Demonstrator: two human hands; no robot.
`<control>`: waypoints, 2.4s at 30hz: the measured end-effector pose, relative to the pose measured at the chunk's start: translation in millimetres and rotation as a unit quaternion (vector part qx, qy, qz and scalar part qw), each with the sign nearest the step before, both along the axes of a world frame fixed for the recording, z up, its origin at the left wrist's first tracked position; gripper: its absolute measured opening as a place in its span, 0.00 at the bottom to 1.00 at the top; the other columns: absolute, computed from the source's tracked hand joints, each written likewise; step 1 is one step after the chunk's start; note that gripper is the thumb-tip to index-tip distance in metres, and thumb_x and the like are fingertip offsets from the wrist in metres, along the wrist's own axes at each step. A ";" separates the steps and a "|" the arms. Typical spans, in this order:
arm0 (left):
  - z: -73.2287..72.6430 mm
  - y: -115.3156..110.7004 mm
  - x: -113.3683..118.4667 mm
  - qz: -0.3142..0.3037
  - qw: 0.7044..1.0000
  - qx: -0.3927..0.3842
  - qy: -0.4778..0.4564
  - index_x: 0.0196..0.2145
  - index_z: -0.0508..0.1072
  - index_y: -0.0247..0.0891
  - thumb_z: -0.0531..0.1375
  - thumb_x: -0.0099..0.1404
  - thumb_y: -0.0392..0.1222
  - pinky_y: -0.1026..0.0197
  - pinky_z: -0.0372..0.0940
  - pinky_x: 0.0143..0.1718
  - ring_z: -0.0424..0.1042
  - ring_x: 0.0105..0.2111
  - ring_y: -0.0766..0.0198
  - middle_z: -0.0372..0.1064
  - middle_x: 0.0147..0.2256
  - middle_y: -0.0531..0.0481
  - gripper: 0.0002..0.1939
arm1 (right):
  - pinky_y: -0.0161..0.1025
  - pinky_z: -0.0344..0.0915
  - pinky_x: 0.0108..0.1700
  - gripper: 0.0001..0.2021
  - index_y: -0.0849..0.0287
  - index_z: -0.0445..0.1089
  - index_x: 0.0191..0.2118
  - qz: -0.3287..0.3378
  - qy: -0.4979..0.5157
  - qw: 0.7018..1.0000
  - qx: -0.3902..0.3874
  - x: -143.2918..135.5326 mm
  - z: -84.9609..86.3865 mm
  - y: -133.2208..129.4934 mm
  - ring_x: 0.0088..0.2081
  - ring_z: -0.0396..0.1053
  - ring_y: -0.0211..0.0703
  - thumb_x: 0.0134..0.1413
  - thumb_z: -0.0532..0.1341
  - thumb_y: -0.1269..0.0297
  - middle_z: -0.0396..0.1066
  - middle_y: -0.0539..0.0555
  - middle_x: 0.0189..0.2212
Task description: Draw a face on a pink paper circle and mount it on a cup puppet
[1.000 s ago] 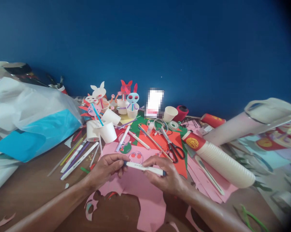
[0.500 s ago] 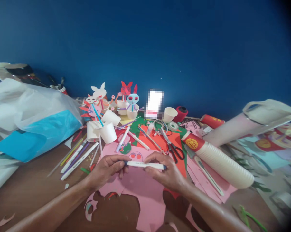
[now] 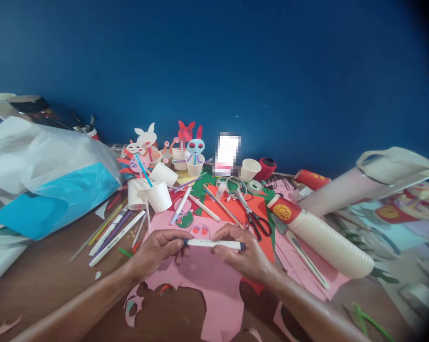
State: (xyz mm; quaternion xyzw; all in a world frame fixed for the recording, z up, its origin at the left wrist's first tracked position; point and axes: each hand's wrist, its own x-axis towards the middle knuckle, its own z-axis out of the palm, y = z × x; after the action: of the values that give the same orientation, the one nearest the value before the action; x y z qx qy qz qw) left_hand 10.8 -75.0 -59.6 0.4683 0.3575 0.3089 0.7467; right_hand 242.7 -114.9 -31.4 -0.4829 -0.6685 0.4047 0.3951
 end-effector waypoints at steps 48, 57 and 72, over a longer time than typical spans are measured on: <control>-12.0 5.0 -4.5 -0.176 0.719 0.603 0.297 0.48 0.71 0.41 0.53 0.68 0.37 0.54 0.60 0.46 0.65 0.48 0.53 0.72 0.45 0.45 0.12 | 0.32 0.62 0.26 0.06 0.58 0.68 0.27 -0.123 -0.073 0.990 0.007 -10.8 -49.0 8.7 0.25 0.70 0.39 0.54 0.60 0.66 0.72 0.49 0.21; -11.4 4.6 -3.7 -0.175 0.728 0.590 0.302 0.47 0.71 0.41 0.53 0.68 0.36 0.54 0.58 0.47 0.65 0.50 0.54 0.72 0.45 0.46 0.12 | 0.32 0.63 0.26 0.04 0.58 0.69 0.29 -0.112 -0.058 0.992 -0.006 -11.4 -49.3 9.2 0.23 0.69 0.38 0.53 0.60 0.65 0.73 0.49 0.22; -9.6 5.3 -3.2 -0.172 0.727 0.593 0.301 0.48 0.71 0.41 0.52 0.68 0.36 0.55 0.59 0.48 0.66 0.50 0.55 0.72 0.46 0.45 0.13 | 0.31 0.62 0.26 0.05 0.58 0.69 0.29 -0.118 -0.075 0.990 -0.012 -11.2 -51.4 10.8 0.23 0.69 0.38 0.53 0.60 0.64 0.71 0.48 0.21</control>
State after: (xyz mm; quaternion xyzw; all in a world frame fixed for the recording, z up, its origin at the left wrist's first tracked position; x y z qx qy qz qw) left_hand 7.6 -69.7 -69.3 0.9375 0.2210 0.1672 0.2105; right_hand 231.4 -104.1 -82.8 -0.5919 -0.6296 0.3259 0.3834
